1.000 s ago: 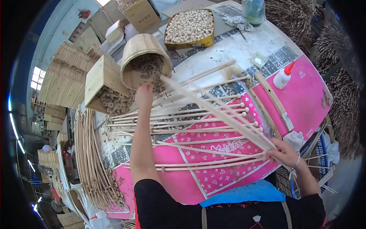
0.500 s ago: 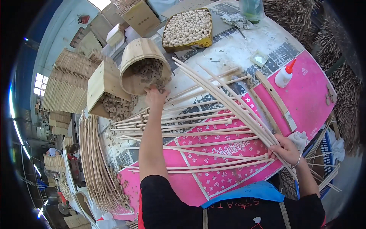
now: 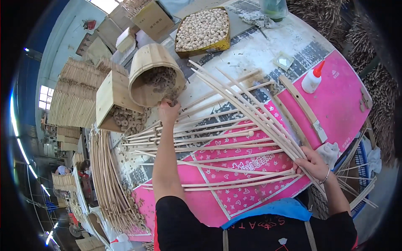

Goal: Glue and assemble wooden rings onto wooden rods to create a lattice structure.

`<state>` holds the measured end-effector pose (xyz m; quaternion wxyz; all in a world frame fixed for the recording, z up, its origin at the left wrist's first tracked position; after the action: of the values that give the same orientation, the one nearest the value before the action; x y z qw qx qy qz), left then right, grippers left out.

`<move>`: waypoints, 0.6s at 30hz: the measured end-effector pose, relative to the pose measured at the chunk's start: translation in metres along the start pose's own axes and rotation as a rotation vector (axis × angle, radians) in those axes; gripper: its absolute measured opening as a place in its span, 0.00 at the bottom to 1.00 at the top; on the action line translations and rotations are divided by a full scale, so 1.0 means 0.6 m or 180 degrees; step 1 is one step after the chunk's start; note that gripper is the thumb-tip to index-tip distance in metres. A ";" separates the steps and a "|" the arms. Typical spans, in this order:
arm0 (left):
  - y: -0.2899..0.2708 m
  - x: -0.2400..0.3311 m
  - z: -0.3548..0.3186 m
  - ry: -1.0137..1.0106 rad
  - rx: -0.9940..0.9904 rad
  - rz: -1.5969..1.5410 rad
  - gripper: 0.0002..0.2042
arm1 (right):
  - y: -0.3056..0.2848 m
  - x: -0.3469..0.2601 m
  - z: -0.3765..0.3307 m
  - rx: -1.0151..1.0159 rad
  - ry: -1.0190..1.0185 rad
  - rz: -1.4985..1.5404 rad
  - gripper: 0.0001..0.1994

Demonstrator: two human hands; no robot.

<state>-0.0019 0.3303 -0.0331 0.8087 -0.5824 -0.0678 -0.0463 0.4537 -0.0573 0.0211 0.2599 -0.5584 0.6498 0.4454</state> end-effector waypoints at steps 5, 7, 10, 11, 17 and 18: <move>0.012 0.003 0.012 0.0218 -0.0406 -0.0271 0.20 | 0.001 -0.001 0.000 0.0010 0.0020 -0.0002 0.09; 0.013 0.002 0.011 0.0225 -0.0524 -0.0397 0.19 | 0.001 0.001 0.001 0.0008 0.0015 -0.0009 0.09; 0.000 -0.004 0.003 0.0267 -0.0398 -0.0558 0.17 | 0.004 0.001 0.000 0.0000 0.0010 -0.0018 0.09; -0.007 -0.004 0.003 0.0250 -0.0388 -0.0568 0.17 | 0.006 0.000 -0.001 -0.0005 0.0009 -0.0012 0.09; -0.070 -0.051 -0.027 -0.1663 -0.0859 -0.5288 0.14 | 0.024 -0.012 0.002 -0.0177 0.0002 -0.0211 0.10; -0.077 -0.055 -0.043 -0.1647 -0.0858 -0.5682 0.15 | 0.034 -0.017 0.005 -0.0218 0.0000 -0.0298 0.10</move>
<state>-0.0403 0.2910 -0.0034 0.3596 -0.3960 -0.6612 -0.5260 0.4359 -0.0502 0.0343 0.2611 -0.5968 0.6074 0.4548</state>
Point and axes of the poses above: each hand's wrist, its own z-axis towards the middle knuckle, its own y-axis out of the palm, x = y × z, the point moved 4 cm from there along z, towards the middle knuckle, and after that the axes turned 11 degrees about z, right-handed, at the moved point
